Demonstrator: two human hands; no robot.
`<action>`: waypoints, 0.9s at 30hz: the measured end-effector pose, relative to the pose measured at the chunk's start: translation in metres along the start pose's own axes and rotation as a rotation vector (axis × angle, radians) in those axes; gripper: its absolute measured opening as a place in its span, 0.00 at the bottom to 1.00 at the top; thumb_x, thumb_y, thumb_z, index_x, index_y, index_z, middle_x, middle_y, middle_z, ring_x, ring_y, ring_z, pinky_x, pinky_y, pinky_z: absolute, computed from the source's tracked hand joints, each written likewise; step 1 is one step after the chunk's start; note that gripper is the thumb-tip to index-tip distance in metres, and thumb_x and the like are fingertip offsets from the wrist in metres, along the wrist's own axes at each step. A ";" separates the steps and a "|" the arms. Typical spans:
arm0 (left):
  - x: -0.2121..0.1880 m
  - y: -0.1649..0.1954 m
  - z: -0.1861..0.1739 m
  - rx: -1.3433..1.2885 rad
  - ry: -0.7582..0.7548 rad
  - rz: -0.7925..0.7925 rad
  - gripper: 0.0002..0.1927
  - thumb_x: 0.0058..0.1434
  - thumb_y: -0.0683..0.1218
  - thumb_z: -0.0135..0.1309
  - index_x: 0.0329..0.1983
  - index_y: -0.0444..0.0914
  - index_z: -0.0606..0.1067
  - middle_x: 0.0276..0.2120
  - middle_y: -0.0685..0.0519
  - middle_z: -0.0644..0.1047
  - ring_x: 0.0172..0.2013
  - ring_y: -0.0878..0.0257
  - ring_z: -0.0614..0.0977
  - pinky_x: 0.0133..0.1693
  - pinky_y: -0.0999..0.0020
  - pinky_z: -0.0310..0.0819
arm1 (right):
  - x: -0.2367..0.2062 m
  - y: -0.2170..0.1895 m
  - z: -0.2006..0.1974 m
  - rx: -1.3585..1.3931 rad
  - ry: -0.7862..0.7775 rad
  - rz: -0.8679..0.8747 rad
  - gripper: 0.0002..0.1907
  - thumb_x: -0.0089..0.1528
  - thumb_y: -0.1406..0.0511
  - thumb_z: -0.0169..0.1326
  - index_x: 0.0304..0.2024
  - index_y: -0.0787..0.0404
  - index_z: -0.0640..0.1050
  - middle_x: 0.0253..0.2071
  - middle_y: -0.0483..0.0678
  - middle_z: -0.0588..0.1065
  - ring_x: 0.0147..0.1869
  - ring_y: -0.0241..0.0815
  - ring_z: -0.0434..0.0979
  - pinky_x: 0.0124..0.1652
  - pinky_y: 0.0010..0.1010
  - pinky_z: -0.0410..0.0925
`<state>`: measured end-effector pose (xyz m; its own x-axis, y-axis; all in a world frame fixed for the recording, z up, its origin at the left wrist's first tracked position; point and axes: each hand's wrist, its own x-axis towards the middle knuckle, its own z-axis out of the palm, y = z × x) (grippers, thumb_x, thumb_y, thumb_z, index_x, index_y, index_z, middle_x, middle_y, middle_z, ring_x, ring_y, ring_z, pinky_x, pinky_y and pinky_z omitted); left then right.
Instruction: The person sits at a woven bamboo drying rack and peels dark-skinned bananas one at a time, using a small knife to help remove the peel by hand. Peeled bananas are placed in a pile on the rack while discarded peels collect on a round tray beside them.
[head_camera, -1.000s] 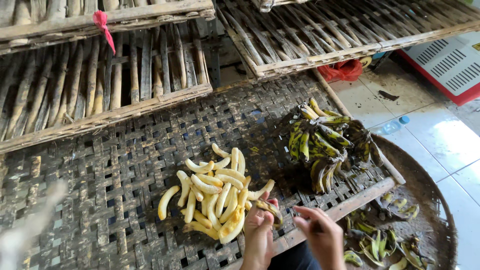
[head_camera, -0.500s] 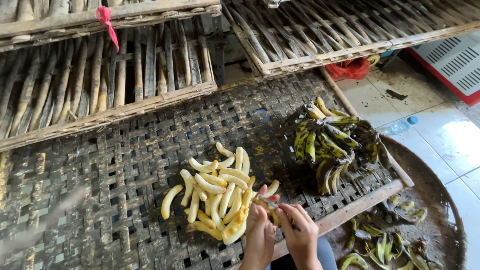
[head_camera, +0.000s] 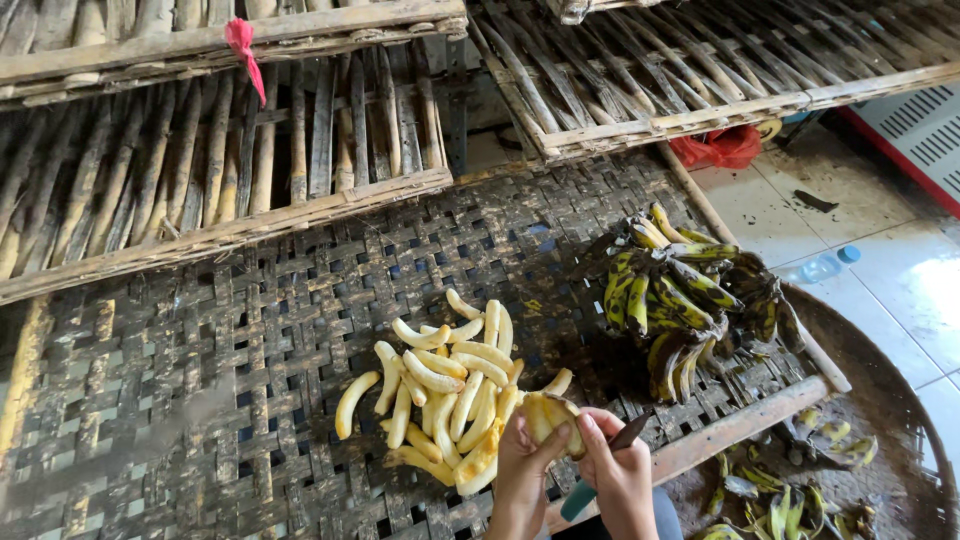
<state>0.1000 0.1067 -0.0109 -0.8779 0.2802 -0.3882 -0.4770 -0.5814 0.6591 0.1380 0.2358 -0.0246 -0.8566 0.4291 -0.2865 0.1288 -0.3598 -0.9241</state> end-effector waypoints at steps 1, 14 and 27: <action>0.001 -0.002 -0.003 0.049 0.010 0.010 0.26 0.55 0.40 0.65 0.56 0.36 0.71 0.45 0.51 0.82 0.46 0.63 0.83 0.50 0.67 0.77 | -0.001 0.000 -0.001 0.056 0.018 0.054 0.12 0.66 0.65 0.53 0.45 0.69 0.79 0.18 0.38 0.64 0.16 0.26 0.54 0.17 0.22 0.46; -0.001 -0.025 -0.009 -0.136 -0.232 0.114 0.23 0.64 0.40 0.52 0.62 0.39 0.65 0.57 0.52 0.75 0.55 0.62 0.80 0.54 0.65 0.80 | -0.004 -0.014 -0.037 0.357 0.188 0.182 0.07 0.67 0.60 0.50 0.42 0.56 0.75 0.22 0.35 0.64 0.17 0.25 0.53 0.16 0.20 0.47; 0.024 0.055 -0.060 0.529 0.278 0.731 0.37 0.68 0.44 0.52 0.76 0.36 0.50 0.76 0.44 0.53 0.74 0.53 0.58 0.71 0.55 0.47 | -0.002 -0.057 -0.207 -1.471 0.735 -0.208 0.23 0.58 0.56 0.67 0.54 0.55 0.80 0.45 0.55 0.80 0.48 0.50 0.81 0.42 0.42 0.75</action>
<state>0.0557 0.0358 -0.0227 -0.9581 -0.2488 0.1420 0.1712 -0.0998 0.9802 0.2355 0.4270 -0.0239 -0.5700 0.7947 0.2088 0.7477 0.6070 -0.2693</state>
